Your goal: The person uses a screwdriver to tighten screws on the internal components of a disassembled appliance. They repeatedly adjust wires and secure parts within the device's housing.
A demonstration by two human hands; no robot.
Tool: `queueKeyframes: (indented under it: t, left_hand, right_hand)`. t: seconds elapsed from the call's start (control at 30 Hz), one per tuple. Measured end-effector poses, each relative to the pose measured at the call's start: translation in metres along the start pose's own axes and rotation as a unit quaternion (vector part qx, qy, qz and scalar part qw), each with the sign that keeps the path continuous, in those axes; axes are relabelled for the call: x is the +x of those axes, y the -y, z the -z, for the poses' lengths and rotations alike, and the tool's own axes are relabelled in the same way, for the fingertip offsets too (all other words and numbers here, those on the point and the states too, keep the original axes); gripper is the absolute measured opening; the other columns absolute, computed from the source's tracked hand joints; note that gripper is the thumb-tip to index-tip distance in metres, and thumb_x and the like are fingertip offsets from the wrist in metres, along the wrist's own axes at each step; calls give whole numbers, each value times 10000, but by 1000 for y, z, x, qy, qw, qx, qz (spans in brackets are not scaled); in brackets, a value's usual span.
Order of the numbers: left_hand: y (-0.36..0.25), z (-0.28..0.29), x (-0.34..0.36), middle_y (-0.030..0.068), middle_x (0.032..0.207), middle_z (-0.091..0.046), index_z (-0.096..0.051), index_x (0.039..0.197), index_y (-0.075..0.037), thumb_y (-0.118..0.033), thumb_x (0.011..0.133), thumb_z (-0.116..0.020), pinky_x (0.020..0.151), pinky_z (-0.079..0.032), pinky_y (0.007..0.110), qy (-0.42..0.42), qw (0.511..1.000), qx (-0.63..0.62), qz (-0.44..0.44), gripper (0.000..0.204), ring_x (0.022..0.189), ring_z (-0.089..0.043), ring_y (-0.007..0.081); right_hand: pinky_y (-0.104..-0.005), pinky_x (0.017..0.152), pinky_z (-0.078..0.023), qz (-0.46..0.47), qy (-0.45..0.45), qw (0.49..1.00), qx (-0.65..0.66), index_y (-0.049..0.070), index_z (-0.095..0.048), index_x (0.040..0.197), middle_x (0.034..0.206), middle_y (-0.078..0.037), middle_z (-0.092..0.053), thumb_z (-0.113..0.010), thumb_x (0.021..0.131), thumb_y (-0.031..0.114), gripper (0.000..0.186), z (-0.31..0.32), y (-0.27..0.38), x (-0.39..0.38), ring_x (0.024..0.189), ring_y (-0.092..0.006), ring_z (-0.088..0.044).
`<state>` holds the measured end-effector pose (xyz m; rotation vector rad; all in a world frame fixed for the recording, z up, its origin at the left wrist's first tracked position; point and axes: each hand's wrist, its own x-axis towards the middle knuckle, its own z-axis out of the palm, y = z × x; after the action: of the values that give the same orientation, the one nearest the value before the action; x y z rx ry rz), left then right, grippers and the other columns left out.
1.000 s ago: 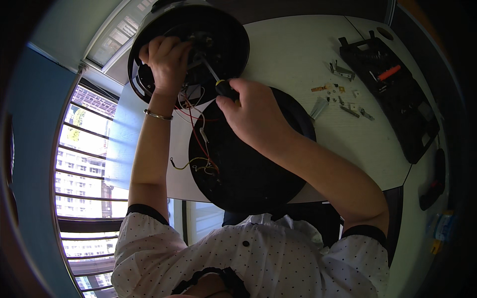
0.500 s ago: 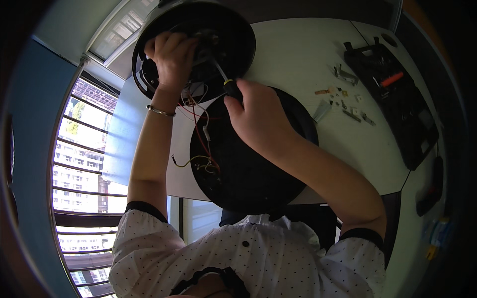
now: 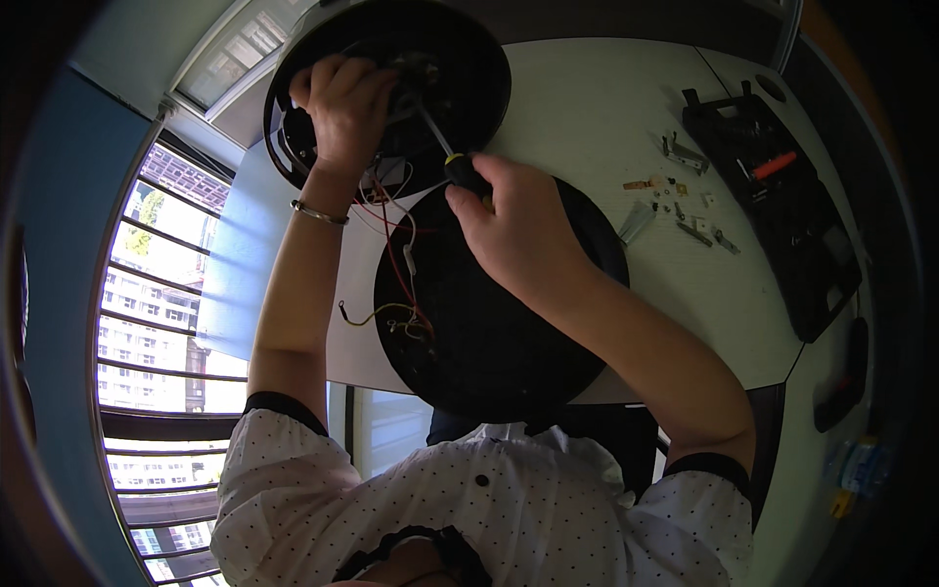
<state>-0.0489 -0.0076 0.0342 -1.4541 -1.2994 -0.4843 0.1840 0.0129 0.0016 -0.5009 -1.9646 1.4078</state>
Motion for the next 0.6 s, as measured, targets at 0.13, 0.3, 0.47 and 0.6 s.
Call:
queueKeyframes:
  t: [0.13,0.3,0.47,0.6]
  left_hand:
    - [1,-2,-1,-55,804,-605,-693,747,-156,-140,656,-731,838,-288,379,-2,1000,-6,2,99,883,-547,156]
    - [0,-4,0,-56,807,-607,-691,745,-152,-142,657,-731,840,-289,376,-5,1000,-1,0,97,883,-546,156]
    - [0,-3,-2,-50,824,-610,-691,759,-144,-147,663,-735,842,-290,378,-2,1000,2,3,105,895,-542,158]
    - [1,-4,-3,-44,838,-612,-693,778,-143,-157,673,-738,843,-293,377,-9,1000,1,9,116,902,-540,160]
  right_hand:
    - [-253,433,-392,8,-2,1000,-16,-92,-583,919,520,-85,-541,-597,842,103,210,0,1,0,427,-140,-506]
    - [-261,465,-452,217,-116,931,-271,-96,-567,988,608,-144,-573,-613,822,96,258,-8,-18,1,480,-198,-545]
    - [-239,480,-472,28,0,999,-40,-83,-567,1003,722,-124,-591,-585,853,123,255,0,-8,3,579,-143,-577]
    - [-216,473,-456,-93,58,981,158,-58,-585,1011,763,-76,-591,-557,881,126,227,8,1,8,602,-99,-569]
